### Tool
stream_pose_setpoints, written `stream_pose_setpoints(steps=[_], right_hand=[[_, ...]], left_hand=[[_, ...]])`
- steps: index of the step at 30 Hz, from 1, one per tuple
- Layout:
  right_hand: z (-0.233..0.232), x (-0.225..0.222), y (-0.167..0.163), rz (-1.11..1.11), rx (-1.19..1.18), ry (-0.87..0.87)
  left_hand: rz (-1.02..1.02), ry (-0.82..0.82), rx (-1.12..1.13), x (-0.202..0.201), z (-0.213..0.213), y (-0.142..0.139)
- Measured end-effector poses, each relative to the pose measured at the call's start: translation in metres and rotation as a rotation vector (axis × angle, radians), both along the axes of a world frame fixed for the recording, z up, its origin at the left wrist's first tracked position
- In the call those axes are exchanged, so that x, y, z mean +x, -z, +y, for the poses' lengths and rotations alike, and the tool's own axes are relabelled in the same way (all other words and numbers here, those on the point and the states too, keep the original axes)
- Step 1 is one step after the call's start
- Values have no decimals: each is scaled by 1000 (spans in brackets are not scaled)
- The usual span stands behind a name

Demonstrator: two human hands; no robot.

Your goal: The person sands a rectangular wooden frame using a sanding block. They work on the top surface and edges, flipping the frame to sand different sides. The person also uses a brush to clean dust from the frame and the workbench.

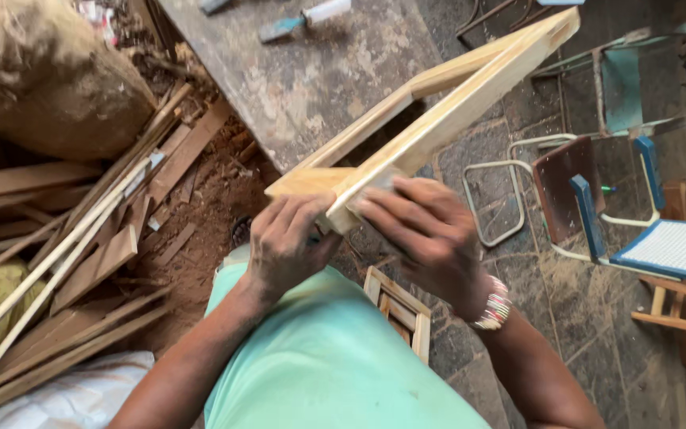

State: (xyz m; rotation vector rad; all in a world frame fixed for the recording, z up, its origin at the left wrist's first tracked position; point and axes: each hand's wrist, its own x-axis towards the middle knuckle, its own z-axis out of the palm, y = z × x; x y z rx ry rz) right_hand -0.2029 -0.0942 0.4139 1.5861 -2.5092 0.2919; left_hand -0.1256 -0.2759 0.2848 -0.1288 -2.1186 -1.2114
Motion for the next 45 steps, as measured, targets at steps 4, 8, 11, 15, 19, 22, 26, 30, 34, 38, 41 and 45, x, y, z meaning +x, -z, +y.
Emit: stream_pose_setpoints(steps=[4,8,11,15,19,22,26,30,34,38,41,45], right_hand=[[3,-5,-3,8,5,-36],[4,-20,-17,-40,10,206],[-8,-20,-21,-136,175,396],[-37,21,-12,-170,199,317],[-36,37,-31,-252,125,139],[-28,-4,-54,-294,78,16],[-50,-96,-62,-617,65,-463],[-84,-127,-48,-1157,533,-224],[-109,-132,-28,-1171,756,-330],[-109,-142,-33,-974,958,-329],[-97,-153,-45,-909,1052,-339],[-44,-169,-61,-1043,816,-250]], left_hand=[[-22,-18,7,0,-1,1],[-7,-2,14,1,0,3],[-9,-9,3,1,0,4],[5,-23,8,0,1,3],[34,-31,27,0,3,5],[18,-29,23,2,4,9],[22,7,59,5,9,16],[43,14,131,8,17,16],[-12,-36,148,6,21,8],[4,-27,139,6,21,3],[46,20,37,7,22,9],[50,61,-20,1,22,30]])
